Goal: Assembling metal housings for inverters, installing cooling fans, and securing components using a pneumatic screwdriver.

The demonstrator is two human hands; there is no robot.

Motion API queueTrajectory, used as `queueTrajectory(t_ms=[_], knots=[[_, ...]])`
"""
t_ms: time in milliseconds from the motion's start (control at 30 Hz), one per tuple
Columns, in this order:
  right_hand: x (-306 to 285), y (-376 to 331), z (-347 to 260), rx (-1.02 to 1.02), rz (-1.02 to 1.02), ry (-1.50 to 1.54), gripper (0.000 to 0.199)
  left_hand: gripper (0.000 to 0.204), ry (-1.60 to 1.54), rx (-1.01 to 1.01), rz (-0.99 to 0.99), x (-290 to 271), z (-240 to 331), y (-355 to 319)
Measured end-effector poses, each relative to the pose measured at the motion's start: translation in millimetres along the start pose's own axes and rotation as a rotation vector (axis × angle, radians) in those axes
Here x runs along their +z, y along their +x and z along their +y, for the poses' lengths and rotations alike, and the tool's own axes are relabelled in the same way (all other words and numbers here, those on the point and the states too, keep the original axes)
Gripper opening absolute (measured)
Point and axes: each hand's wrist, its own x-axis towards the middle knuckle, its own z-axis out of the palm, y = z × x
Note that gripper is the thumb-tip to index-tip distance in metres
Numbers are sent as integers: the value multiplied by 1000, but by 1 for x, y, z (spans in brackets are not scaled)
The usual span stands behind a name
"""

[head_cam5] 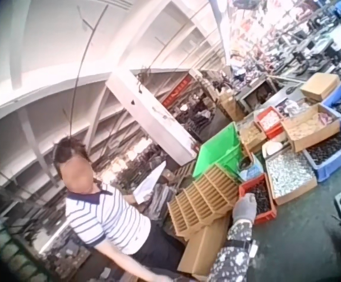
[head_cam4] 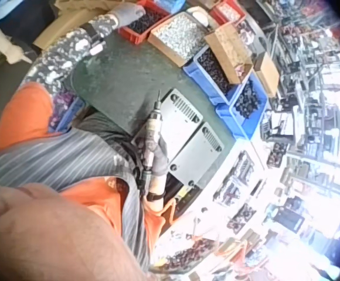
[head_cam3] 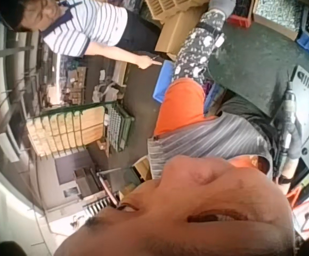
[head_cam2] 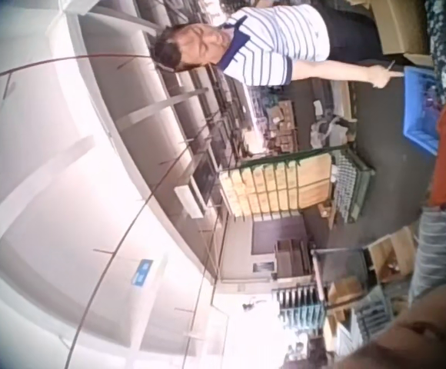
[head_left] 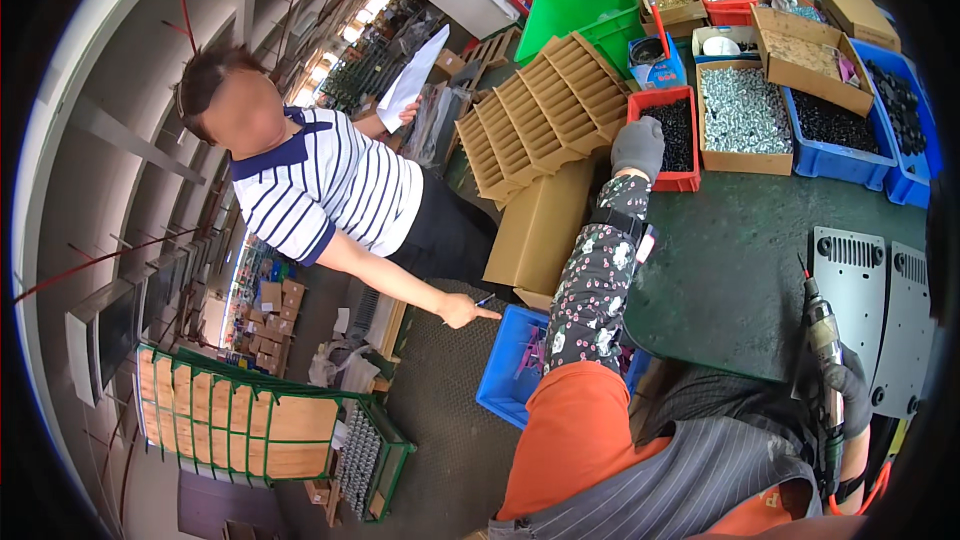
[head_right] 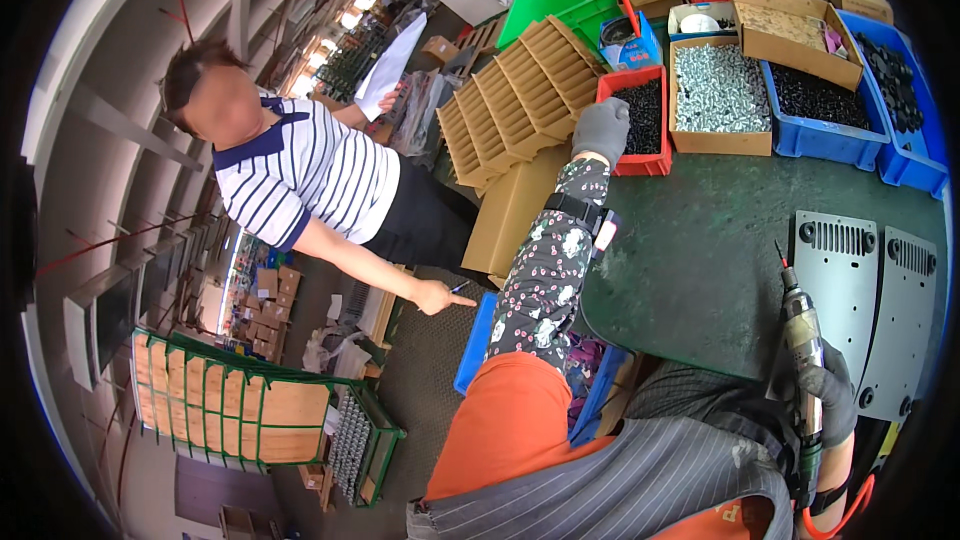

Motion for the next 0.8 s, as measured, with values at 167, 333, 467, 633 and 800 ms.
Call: queueTrajectory(t_ms=[167,333,467,633,800], knots=[[6,-1,2,-23,57,17,66,26,-266,-21,-6,6,-10,9],[2,-1,4,-39,51,5,67,13,-1280,-459,-208,4,-15,23],[0,-2,-1,-18,28,-54,69,18,-1803,-591,-276,-8,-2,7],[1,-4,-7,-11,-46,-67,67,21,-1914,-286,-629,-5,51,-79],[-11,-8,-13,-27,-225,-70,49,24,-1788,-222,-908,24,97,-158]])
